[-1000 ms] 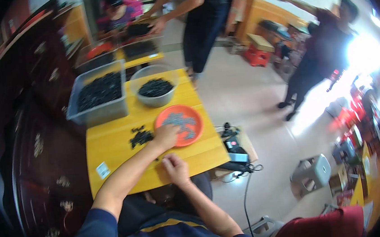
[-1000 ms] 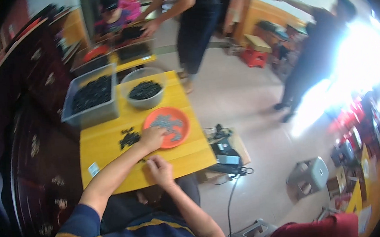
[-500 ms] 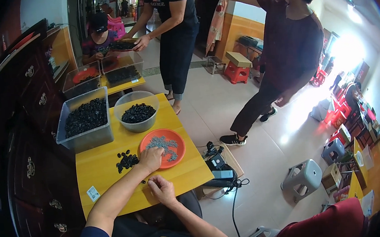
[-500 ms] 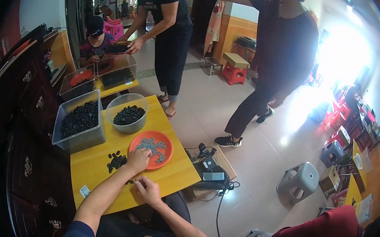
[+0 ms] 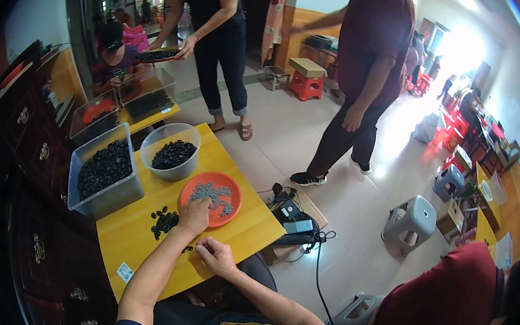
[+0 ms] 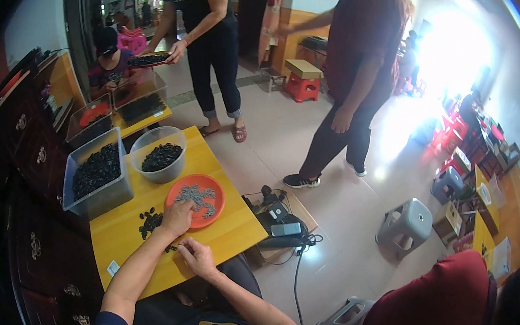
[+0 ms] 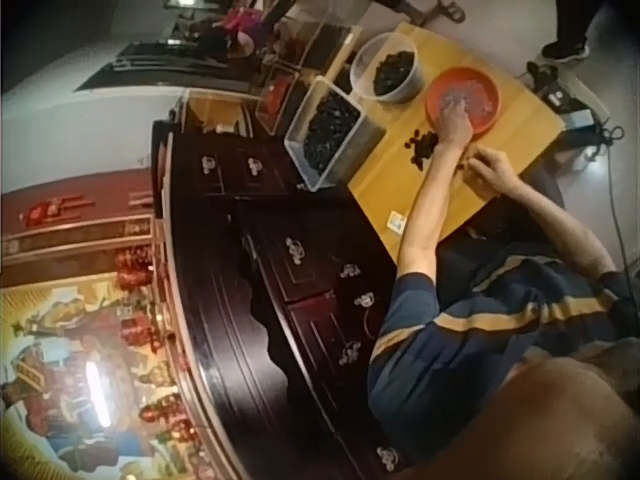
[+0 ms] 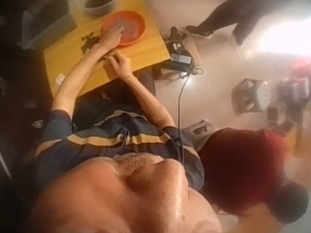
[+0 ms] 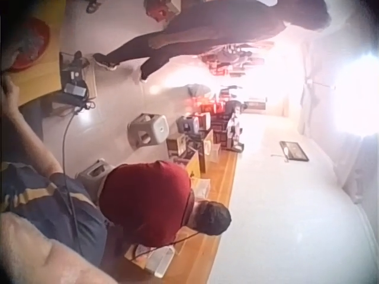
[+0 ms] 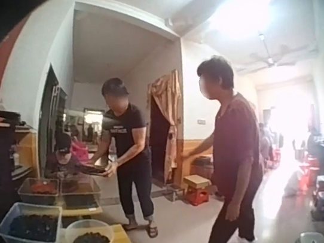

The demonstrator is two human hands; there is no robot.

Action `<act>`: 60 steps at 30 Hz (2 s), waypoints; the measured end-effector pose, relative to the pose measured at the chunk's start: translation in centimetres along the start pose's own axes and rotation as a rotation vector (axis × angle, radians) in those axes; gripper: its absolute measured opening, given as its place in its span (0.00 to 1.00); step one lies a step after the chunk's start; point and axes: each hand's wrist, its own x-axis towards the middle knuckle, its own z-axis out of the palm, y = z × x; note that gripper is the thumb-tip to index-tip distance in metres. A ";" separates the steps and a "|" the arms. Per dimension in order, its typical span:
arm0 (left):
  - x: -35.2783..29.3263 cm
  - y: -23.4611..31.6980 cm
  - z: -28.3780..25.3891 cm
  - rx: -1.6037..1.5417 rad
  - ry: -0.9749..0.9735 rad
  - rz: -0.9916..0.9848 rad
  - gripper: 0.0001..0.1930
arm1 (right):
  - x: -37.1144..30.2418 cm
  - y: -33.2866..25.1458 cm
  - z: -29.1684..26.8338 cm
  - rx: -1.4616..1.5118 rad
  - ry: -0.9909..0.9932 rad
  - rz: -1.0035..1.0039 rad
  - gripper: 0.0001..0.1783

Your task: The person assembles small black plastic components by hand.

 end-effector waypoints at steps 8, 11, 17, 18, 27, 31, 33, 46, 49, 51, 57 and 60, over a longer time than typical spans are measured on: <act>-0.6 0.4 -1.5 -0.132 0.021 0.030 0.07 | 0.1 0.4 -0.1 -0.011 0.010 -0.031 0.08; -1.0 0.8 -2.2 -0.160 0.013 -0.002 0.07 | 0.2 0.7 -0.3 0.046 -0.035 0.061 0.08; -2.5 0.7 -2.6 -0.302 0.083 0.013 0.08 | 0.1 1.1 0.2 0.172 0.014 0.046 0.10; -3.0 1.0 -3.3 -0.299 0.087 0.007 0.08 | 0.1 1.0 0.3 0.173 0.007 0.046 0.10; -7.8 3.2 -7.6 -0.441 -0.058 -0.078 0.09 | 1.0 0.9 -1.7 0.534 -0.141 0.271 0.11; -9.2 3.6 -7.9 -0.289 -0.074 0.014 0.10 | 1.4 0.6 -2.4 0.616 -0.211 0.273 0.11; -9.8 3.9 -8.1 -0.238 -0.078 0.035 0.11 | 1.4 0.4 -2.6 0.620 -0.242 0.284 0.12; -11.3 4.8 -8.7 -0.114 -0.043 0.116 0.11 | 0.8 -0.7 -3.2 0.539 -0.403 0.380 0.12; -11.5 4.8 -8.5 -0.113 -0.013 0.106 0.11 | 0.6 -0.6 -2.9 0.524 -0.377 0.402 0.12; -11.6 4.8 -8.4 -0.115 0.012 0.108 0.11 | 0.5 -0.5 -2.7 0.508 -0.366 0.405 0.12; -11.8 4.3 -8.1 -0.081 0.015 0.132 0.12 | 0.5 -0.7 -2.3 0.505 -0.415 0.407 0.12; -11.8 4.3 -8.2 -0.065 0.033 0.162 0.11 | 0.7 -0.3 -2.4 0.492 -0.453 0.448 0.12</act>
